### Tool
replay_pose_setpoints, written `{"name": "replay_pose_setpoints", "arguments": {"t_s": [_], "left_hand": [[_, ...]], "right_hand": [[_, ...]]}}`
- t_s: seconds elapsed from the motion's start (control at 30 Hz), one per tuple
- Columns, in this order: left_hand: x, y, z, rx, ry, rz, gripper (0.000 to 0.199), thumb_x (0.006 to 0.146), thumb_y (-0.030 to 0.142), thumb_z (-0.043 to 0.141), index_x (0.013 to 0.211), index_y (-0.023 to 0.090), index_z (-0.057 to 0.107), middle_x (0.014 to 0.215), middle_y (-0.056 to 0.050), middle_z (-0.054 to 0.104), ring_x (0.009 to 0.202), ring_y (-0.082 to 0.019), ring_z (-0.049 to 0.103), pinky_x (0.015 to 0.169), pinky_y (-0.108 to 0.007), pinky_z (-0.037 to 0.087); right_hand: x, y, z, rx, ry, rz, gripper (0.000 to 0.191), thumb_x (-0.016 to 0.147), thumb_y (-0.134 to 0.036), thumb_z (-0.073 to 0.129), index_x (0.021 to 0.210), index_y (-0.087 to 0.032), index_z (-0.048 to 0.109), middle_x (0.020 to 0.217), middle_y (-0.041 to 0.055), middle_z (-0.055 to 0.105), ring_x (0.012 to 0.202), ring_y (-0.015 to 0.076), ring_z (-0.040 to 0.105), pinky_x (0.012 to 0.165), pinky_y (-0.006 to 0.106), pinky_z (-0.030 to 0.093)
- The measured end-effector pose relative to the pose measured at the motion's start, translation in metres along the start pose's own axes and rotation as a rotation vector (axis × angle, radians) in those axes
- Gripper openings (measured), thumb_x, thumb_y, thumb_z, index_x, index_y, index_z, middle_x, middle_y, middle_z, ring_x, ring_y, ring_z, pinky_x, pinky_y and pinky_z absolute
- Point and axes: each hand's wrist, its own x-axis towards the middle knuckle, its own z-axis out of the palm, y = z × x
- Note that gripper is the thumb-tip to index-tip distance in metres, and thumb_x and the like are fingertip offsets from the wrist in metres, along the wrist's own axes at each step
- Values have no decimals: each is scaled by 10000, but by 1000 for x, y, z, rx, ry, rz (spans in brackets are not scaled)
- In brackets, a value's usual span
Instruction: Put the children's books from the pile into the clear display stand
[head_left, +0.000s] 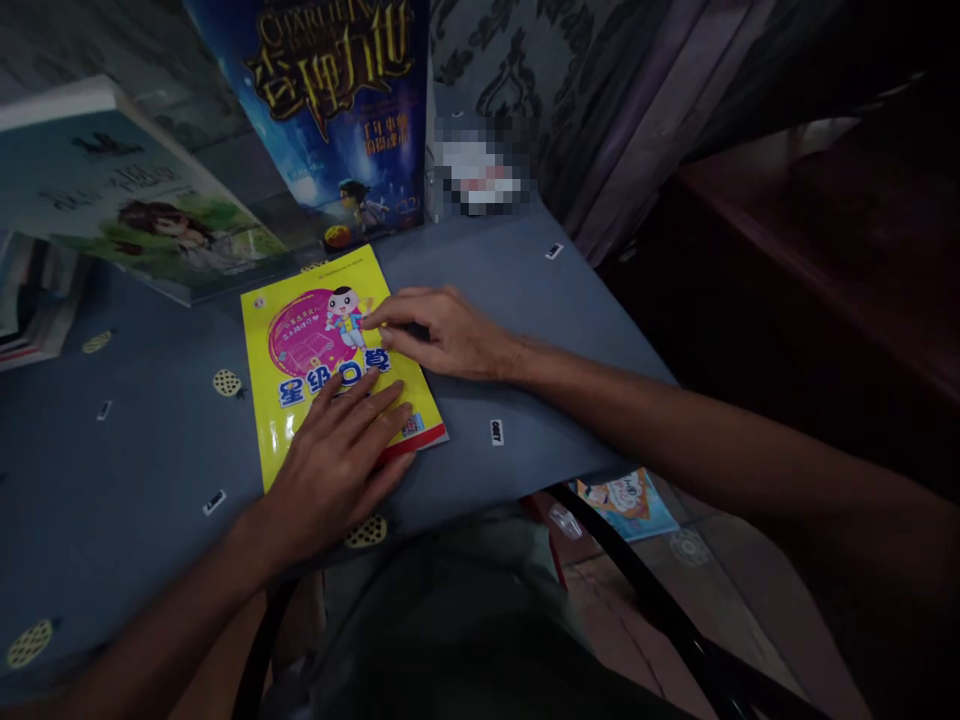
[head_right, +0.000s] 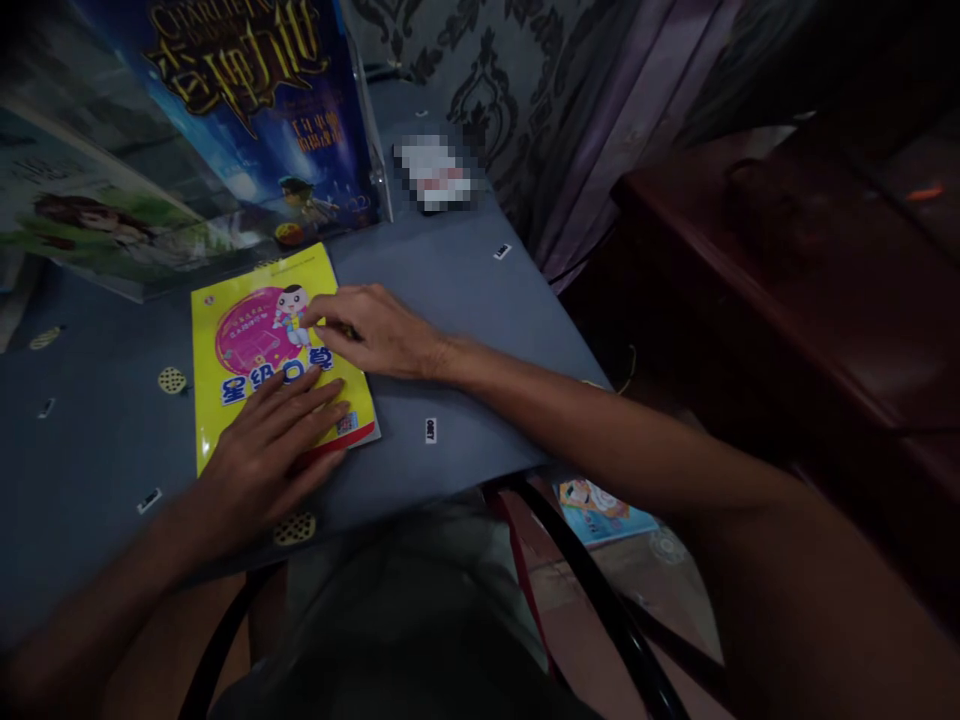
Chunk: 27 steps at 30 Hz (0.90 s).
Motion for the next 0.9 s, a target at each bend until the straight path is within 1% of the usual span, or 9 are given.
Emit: {"name": "replay_pose_setpoints", "arguments": {"t_s": [0.13,0.27,0.33,0.47,0.57,0.63,0.8,0.9], "left_hand": [[-1,0,0,-17,-25,-28,301,990,252,538,1260,173,644,1403,-121,650,1410,-304,508,1190,-553,383],[-1,-1,0,-47,-66,-53,330,1001,268,504,1285,187,651,1421,-112,639,1433,-304,480,1208,-560,352],[-1,-1,0,-47,-59,-48,338,1007,270,488,1290,185,652,1421,-112,640,1432,-303,482,1206,-559,354],[-2,0,0,-29,-54,-39,343,1014,279,471,1267,158,668,1393,-130,656,1409,-312,505,1191,-559,371],[-3,0,1,-21,-58,-45,339,1011,291,479,1254,158,675,1388,-133,657,1401,-310,513,1193,-559,366],[-3,0,2,-22,-52,-51,339,1012,292,479,1259,165,673,1387,-128,658,1402,-307,511,1190,-559,368],[-5,2,4,-8,-20,-40,332,1014,297,481,1258,157,658,1390,-132,652,1395,-310,514,1173,-568,388],[-7,3,4,5,-33,-43,325,1020,309,485,1275,172,634,1407,-117,641,1403,-297,505,1176,-568,394]], "right_hand": [[-17,-12,0,105,5,47,230,972,-212,516,1088,-126,696,905,46,703,814,143,629,773,274,478],[-38,-23,-1,192,32,156,225,969,-211,523,1088,-136,698,862,28,706,763,129,641,735,260,499],[-47,-30,-3,209,48,193,218,973,-232,536,1080,-142,703,847,27,710,768,133,649,743,265,512],[-61,-44,-7,253,72,210,221,996,-260,533,1087,-161,707,865,32,725,828,142,682,792,279,535],[-69,-53,-9,252,74,198,220,1006,-258,526,1078,-172,715,878,33,728,829,140,685,795,282,538],[-74,-58,-8,209,66,172,221,1004,-250,528,1089,-170,715,875,36,725,827,143,675,773,284,536],[-84,-70,-5,-37,-8,36,221,993,-209,518,1072,-169,720,890,69,717,864,182,646,790,351,539],[-85,-75,-6,-100,-30,-3,225,993,-192,506,1065,-152,715,901,92,719,869,197,648,786,367,539]]}}
